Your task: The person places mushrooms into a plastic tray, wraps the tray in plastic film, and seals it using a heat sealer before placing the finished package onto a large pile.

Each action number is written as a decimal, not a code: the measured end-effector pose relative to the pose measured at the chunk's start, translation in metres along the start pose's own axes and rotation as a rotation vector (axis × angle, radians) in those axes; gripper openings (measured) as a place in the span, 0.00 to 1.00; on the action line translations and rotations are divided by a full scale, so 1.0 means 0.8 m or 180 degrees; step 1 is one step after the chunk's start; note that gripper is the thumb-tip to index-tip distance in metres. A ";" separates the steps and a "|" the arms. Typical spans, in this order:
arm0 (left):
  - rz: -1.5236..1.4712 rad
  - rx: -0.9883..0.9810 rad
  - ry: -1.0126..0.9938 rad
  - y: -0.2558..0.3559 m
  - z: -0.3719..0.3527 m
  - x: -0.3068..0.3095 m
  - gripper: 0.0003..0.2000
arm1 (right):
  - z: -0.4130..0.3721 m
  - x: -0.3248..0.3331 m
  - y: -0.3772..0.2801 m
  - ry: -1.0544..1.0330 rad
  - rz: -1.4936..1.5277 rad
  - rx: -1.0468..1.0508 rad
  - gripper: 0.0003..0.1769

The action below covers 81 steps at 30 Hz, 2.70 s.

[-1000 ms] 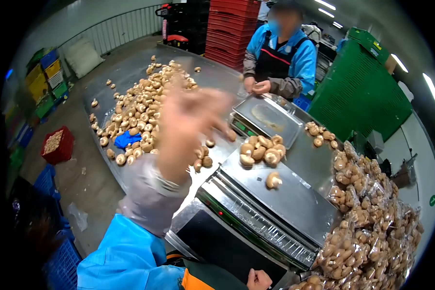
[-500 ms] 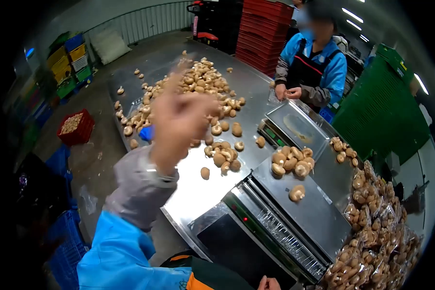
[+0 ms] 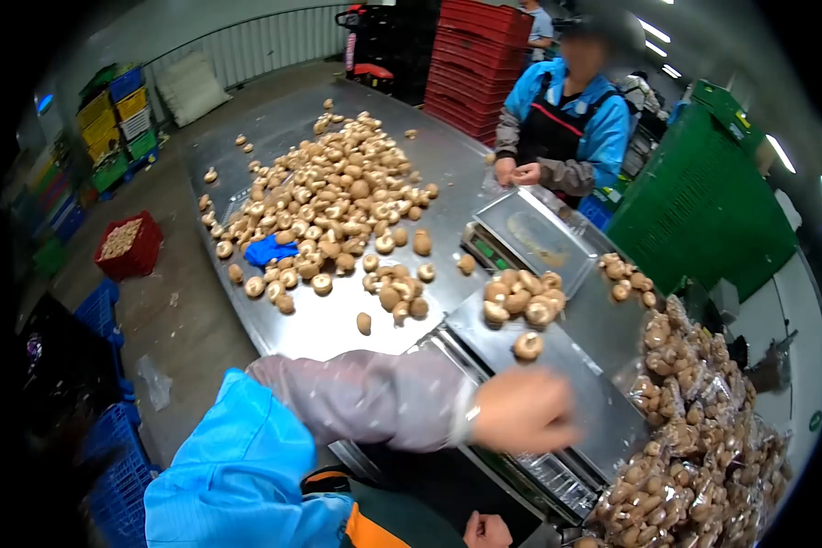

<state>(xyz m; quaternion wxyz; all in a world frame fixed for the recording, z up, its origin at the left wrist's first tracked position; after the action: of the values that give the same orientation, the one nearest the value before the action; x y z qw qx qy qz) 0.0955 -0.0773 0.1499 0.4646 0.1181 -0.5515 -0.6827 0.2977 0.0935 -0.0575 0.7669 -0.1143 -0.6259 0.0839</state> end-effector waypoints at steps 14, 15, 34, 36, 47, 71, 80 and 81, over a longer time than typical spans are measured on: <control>0.0072 -0.0016 -0.0472 -0.191 -0.212 -0.142 0.16 | 0.000 0.003 -0.004 0.0615 0.0353 0.0073 0.08; 0.0069 -0.0050 -0.0425 -0.192 -0.213 -0.142 0.16 | 0.001 0.007 -0.006 0.0605 0.0387 0.0061 0.08; -0.0239 -0.0116 -0.0196 -0.199 -0.216 -0.140 0.10 | 0.346 0.039 -0.089 0.0329 -0.0470 0.1302 0.21; -0.0295 -0.0158 -0.0206 -0.192 -0.217 -0.137 0.10 | 0.366 0.016 -0.089 0.0345 -0.0910 0.1353 0.22; -0.0590 0.0099 -0.0138 -0.194 -0.216 -0.135 0.09 | 0.388 0.009 -0.066 -0.0873 -0.0368 0.0787 0.26; 0.1693 0.1274 0.0925 -0.264 0.100 0.068 0.39 | 0.403 0.028 0.022 -0.0709 0.2081 0.0277 0.15; 0.1389 -0.0270 -0.0324 -0.260 0.115 -0.035 0.35 | 0.409 0.070 0.006 0.0627 0.0947 0.0813 0.21; 0.1477 -0.0298 -0.0377 -0.256 0.118 -0.040 0.35 | 0.404 0.077 -0.009 0.0717 0.0685 0.0988 0.21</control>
<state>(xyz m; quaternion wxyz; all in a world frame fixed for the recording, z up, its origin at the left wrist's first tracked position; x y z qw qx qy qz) -0.0542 0.0000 -0.0035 0.5808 -0.0736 -0.5579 -0.5882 -0.0062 0.1263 0.0637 0.8270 -0.0697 -0.5000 0.2474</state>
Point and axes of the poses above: each hand's wrist, its own z-axis towards the middle knuckle, its own x-axis out of the back of the hand, y = z × x, the point moved 3 cm from there along z, towards the middle knuckle, and after that the axes turned 14 degrees about -z, right-handed, at the moved point
